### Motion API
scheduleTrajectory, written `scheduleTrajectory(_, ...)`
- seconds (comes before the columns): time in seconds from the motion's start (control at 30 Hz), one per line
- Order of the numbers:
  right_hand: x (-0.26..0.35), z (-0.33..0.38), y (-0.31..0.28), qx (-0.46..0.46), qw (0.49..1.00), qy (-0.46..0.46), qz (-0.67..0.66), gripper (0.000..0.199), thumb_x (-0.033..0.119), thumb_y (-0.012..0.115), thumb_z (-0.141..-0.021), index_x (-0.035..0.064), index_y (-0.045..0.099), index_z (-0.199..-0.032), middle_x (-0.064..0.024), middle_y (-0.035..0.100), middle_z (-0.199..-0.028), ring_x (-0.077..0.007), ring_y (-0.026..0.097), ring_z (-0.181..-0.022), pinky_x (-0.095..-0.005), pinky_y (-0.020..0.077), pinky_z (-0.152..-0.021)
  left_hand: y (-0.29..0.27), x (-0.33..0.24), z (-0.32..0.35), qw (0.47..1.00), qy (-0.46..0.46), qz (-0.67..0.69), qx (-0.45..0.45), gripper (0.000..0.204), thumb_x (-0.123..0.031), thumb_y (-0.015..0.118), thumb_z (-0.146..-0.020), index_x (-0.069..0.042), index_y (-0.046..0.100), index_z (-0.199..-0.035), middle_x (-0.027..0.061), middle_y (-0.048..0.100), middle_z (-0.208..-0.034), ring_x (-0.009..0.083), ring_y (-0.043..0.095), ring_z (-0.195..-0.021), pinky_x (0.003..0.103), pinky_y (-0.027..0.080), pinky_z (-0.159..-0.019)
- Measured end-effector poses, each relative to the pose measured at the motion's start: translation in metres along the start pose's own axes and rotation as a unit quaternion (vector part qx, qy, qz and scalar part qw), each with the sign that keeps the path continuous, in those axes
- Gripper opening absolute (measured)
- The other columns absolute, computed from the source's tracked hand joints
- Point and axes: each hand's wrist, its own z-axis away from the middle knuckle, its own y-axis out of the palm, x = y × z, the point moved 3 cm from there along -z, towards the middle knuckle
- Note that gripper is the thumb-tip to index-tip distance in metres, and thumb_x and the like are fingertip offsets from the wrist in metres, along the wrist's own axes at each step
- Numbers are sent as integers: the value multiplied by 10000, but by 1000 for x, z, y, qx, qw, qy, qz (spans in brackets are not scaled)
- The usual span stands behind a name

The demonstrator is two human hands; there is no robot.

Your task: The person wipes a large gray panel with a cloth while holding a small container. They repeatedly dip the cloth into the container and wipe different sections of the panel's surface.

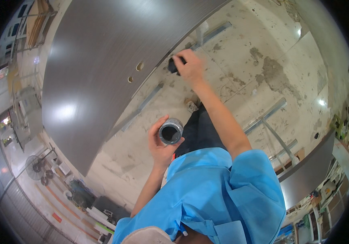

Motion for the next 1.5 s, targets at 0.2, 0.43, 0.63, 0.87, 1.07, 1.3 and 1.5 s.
scheduleTrajectory(0.2, -2, -10, 1, -8, 1000, -16, 14, 104, 134, 793, -942, 51, 773, -1001, -119, 738, -995, -328, 718, -887, -395, 571, -779, -6, -5, -5, 1000, 4, 14, -15, 751, -53, 989, -719, -76, 645, -1387, 162, 694, -1456, 311, 620, -1336, 434, 471, -1144)
scheduleTrajectory(0.43, -3, -15, -12, 14, 998, -44, 36, 126, 170, 773, -977, 66, 784, -1048, -88, 748, -1018, -321, 723, -908, -392, 576, -793, -15, 1, -3, 1000, 13, -16, 22, 813, -38, 992, -734, -69, 591, -1440, 196, 631, -1517, 308, 595, -1402, 444, 460, -1188)
scheduleTrajectory(0.63, -6, -32, -16, -11, 998, -46, 39, 148, 191, 763, -987, 61, 789, -1053, -99, 757, -1020, -328, 729, -925, -395, 579, -806, -4, 1, -9, 1000, 24, 4, 17, 768, -47, 986, -726, -83, 628, -1404, 175, 680, -1467, 315, 617, -1341, 434, 482, -1138)
scheduleTrajectory(0.87, -25, -38, -29, 24, 999, -46, -3, 150, 186, 757, -991, 54, 785, -1057, -123, 749, -1009, -328, 728, -916, -408, 578, -815, 24, -9, -23, 1000, 11, 9, 9, 769, -36, 985, -719, -76, 630, -1400, 176, 673, -1474, 316, 621, -1340, 426, 483, -1146)
scheduleTrajectory(1.07, -34, -66, -43, 16, 1000, 10, -24, 152, 151, 773, -988, 40, 786, -1091, -127, 759, -1039, -330, 733, -904, -389, 582, -799, 66, -27, -42, 1000, 11, 9, 6, 755, -30, 975, -728, -69, 633, -1399, 177, 677, -1467, 312, 617, -1355, 431, 487, -1142)
scheduleTrajectory(1.3, -25, -62, -54, 60, 996, -61, 9, 147, 146, 785, -979, 24, 794, -1061, -147, 775, -1010, -327, 733, -871, -386, 579, -779, 99, -33, -58, 1000, 0, 4, 14, 784, -49, 982, -741, -62, 605, -1428, 192, 663, -1473, 316, 616, -1374, 437, 482, -1165)
scheduleTrajectory(1.5, -49, -103, -82, -40, 998, 43, 25, 78, 116, 784, -958, 66, 794, -1018, -116, 763, -1003, -305, 739, -893, -368, 580, -797, 115, -36, -72, 999, 2, -15, 30, 872, -43, 1005, -737, -66, 548, -1479, 219, 596, -1537, 320, 582, -1433, 454, 466, -1198)
